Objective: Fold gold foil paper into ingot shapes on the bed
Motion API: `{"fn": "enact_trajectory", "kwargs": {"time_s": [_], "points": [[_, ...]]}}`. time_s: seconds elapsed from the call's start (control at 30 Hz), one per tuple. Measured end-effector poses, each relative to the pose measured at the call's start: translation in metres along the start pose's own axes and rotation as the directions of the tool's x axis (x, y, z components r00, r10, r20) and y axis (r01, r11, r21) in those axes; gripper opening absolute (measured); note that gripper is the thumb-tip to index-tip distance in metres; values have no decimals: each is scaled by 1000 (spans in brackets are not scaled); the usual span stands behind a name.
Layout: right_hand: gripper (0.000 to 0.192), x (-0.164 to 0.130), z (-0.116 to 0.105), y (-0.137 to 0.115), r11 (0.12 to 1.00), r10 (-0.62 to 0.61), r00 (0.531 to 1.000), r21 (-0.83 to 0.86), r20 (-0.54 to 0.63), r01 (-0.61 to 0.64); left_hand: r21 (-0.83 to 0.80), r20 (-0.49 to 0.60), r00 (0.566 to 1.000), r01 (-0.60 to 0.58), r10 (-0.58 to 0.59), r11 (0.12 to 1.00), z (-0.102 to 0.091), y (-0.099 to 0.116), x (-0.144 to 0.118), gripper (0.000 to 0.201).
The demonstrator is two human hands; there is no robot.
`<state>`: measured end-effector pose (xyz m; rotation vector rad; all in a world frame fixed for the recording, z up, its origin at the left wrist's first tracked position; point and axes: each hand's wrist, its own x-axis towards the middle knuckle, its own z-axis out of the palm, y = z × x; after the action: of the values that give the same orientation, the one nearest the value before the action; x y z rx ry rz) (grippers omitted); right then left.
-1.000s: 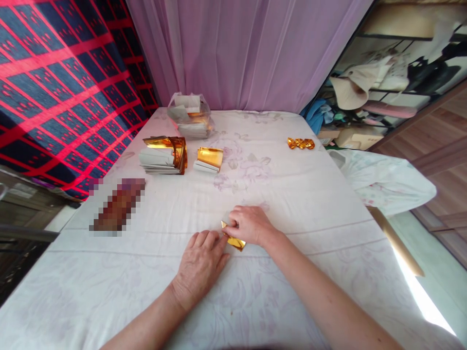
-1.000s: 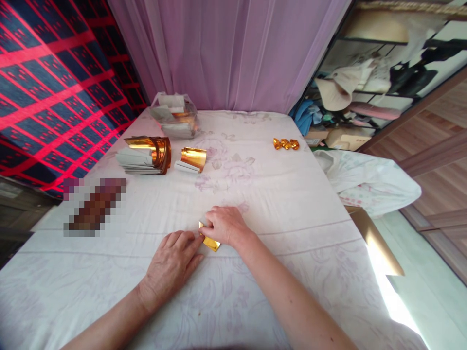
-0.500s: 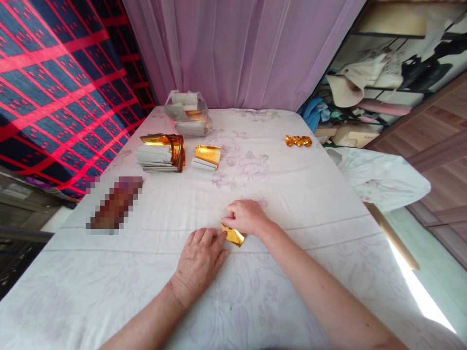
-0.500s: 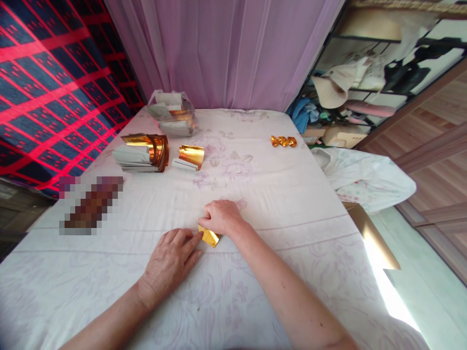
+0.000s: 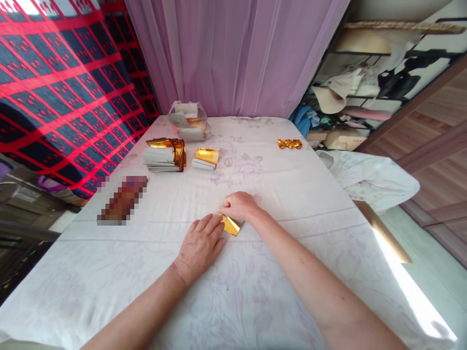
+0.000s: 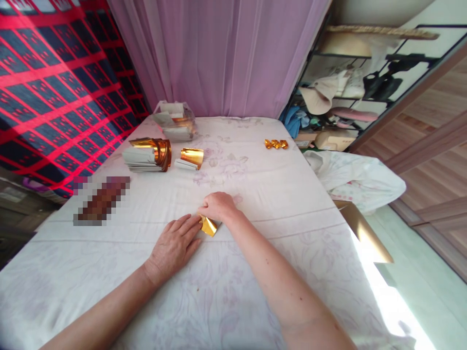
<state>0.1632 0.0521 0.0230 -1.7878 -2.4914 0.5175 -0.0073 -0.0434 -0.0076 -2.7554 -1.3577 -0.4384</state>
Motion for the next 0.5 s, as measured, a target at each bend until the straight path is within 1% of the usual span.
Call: {"fn": "enact_trajectory", "kwargs": {"time_s": [0.1, 0.13, 0.2, 0.23, 0.3, 0.37, 0.43, 0.5], "points": [[29, -2, 5, 11, 988, -73, 996, 132, -48, 79, 3, 6, 1000, -4, 4, 1000, 2, -2, 0, 34], [27, -4, 7, 15, 974, -107, 990, 190, -95, 123, 1, 11, 1000, 2, -2, 1000, 2, -2, 0, 34], [16, -13, 13, 24, 929, -148, 960, 299, -236, 217, 4, 13, 1000, 13, -14, 1000, 0, -2, 0, 34], [18, -19, 16, 28, 912, -150, 938, 321, -313, 253, 7, 8, 1000, 17, -17, 1000, -1, -2, 1, 34], [22, -34, 21, 33, 901, -181, 890, 293, -418, 321, 11, 4, 1000, 18, -18, 1000, -3, -2, 3, 33], [23, -50, 24, 36, 902, -229, 850, 226, -475, 369, 11, 9, 1000, 21, -22, 1000, -5, -2, 6, 32], [21, -64, 26, 37, 893, -299, 831, 170, -469, 418, 7, 21, 999, 26, -27, 1000, -7, -2, 10, 30], [19, -73, 27, 38, 887, -351, 822, 122, -448, 446, -1, 28, 999, 31, -31, 1000, -8, -1, 14, 28]]}}
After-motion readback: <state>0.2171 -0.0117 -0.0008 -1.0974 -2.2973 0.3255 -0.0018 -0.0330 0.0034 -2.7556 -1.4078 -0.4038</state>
